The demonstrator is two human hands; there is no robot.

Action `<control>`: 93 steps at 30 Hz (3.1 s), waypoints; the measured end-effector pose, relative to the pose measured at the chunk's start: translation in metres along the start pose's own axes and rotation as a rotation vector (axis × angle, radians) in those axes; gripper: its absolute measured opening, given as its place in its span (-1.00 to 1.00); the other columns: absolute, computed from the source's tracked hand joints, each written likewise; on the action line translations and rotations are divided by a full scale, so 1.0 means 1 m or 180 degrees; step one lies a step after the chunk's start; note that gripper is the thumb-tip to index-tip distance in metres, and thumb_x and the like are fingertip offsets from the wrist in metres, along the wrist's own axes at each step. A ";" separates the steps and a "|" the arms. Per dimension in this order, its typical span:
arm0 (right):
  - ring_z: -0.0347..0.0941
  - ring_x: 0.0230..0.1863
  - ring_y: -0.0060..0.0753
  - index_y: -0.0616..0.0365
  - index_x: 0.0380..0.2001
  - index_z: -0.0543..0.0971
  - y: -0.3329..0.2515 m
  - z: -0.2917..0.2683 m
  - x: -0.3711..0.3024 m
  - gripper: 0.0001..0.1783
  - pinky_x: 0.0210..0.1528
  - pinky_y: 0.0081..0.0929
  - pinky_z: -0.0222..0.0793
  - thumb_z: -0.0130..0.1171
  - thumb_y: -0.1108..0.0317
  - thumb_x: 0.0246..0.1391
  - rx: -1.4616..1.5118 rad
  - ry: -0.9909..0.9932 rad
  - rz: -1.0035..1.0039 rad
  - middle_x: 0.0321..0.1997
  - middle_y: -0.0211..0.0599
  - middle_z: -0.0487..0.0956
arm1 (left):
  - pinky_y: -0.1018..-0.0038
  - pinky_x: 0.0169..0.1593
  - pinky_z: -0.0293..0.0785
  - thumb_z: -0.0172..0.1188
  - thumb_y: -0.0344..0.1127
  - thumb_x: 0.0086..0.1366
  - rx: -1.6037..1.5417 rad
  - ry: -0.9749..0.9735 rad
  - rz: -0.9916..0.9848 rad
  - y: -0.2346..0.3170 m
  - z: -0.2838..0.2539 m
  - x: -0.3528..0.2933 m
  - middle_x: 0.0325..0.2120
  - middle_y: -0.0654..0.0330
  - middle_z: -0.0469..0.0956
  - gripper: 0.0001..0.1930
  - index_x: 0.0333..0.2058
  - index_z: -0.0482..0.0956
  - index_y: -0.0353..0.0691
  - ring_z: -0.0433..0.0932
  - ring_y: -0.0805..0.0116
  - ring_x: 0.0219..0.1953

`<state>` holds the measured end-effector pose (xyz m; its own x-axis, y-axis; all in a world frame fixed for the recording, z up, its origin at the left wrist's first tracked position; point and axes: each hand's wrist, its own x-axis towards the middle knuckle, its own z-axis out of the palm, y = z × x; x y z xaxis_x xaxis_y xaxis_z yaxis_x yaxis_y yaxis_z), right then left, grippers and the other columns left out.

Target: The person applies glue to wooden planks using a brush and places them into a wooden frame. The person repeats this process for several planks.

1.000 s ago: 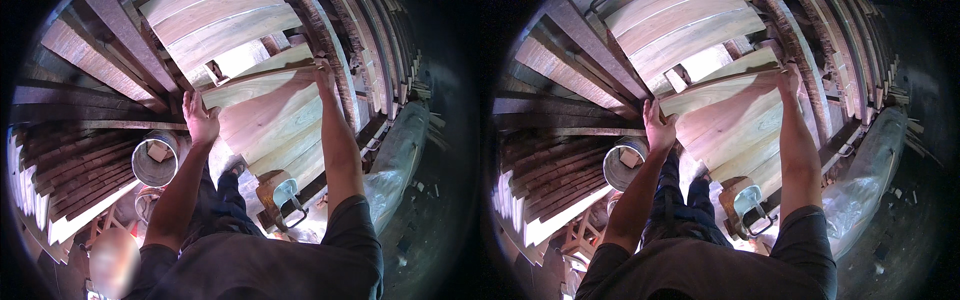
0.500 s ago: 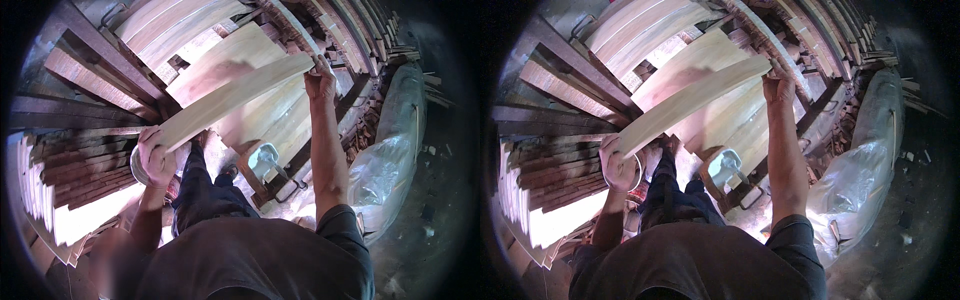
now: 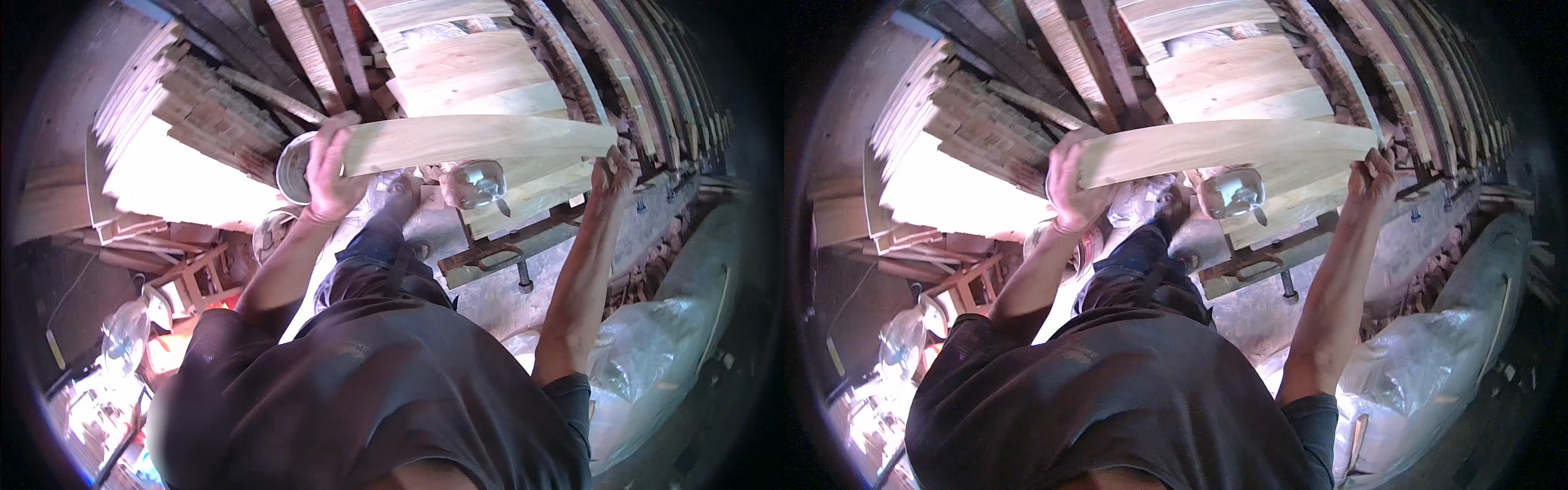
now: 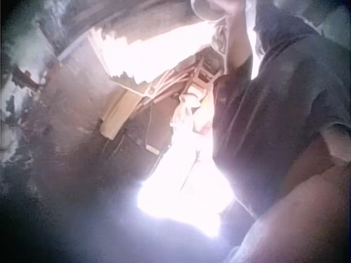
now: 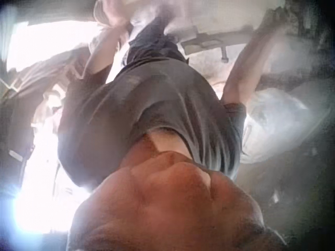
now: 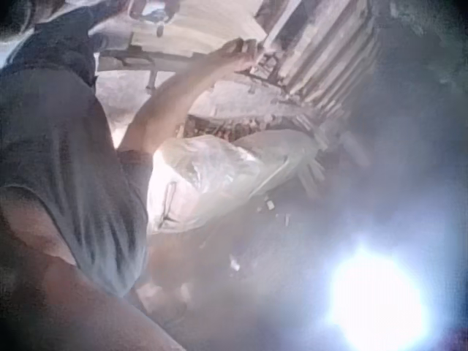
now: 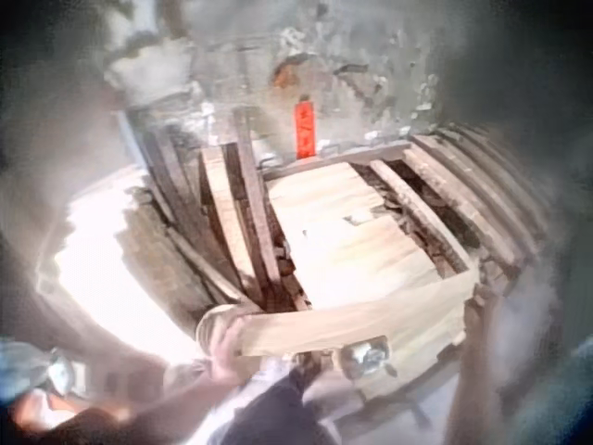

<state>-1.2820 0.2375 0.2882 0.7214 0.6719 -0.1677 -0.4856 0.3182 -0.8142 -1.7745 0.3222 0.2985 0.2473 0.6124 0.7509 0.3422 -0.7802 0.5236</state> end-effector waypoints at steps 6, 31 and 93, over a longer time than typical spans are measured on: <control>0.40 -0.23 -0.42 0.19 -0.07 0.46 0.043 -0.013 -0.007 -0.66 -0.20 -0.51 0.37 0.14 0.49 0.02 -0.0608 0.0328 0.0141 -0.24 -0.34 0.46 | 0.31 -0.15 0.54 0.44 -0.37 -0.03 0.0027 -0.1109 -0.1460 -0.030 0.014 -0.036 -0.21 0.07 0.56 -0.62 -0.19 0.57 -0.22 0.60 0.07 -0.19; 0.53 -0.26 0.13 0.03 -0.05 0.49 0.121 -0.008 -0.161 -0.62 -0.25 -0.04 0.47 0.12 0.44 0.00 -0.5753 -0.2485 -0.0491 -0.27 -0.04 0.57 | 0.46 -0.26 0.56 0.38 -0.47 0.02 -0.0664 -0.1329 -0.3492 -0.109 0.065 -0.098 -0.32 0.14 0.61 -0.66 -0.17 0.59 -0.28 0.59 0.39 -0.34; 0.43 -0.58 -0.67 0.29 -0.42 0.61 0.093 0.159 -0.086 -0.85 -0.51 -0.70 0.29 0.07 0.62 -0.07 -0.2230 -0.2484 0.0567 -0.58 -0.42 0.53 | 0.49 -0.11 0.51 0.42 -0.40 0.00 0.0036 -0.0673 -0.3212 -0.002 0.062 -0.034 -0.29 0.07 0.64 -0.60 -0.13 0.58 -0.31 0.63 0.36 -0.24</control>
<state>-1.4678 0.3161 0.3151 0.0309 0.9928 -0.1156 0.0187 -0.1162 -0.9931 -1.7272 0.3112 0.2470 -0.0058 0.9924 -0.1231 0.4872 0.1103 0.8663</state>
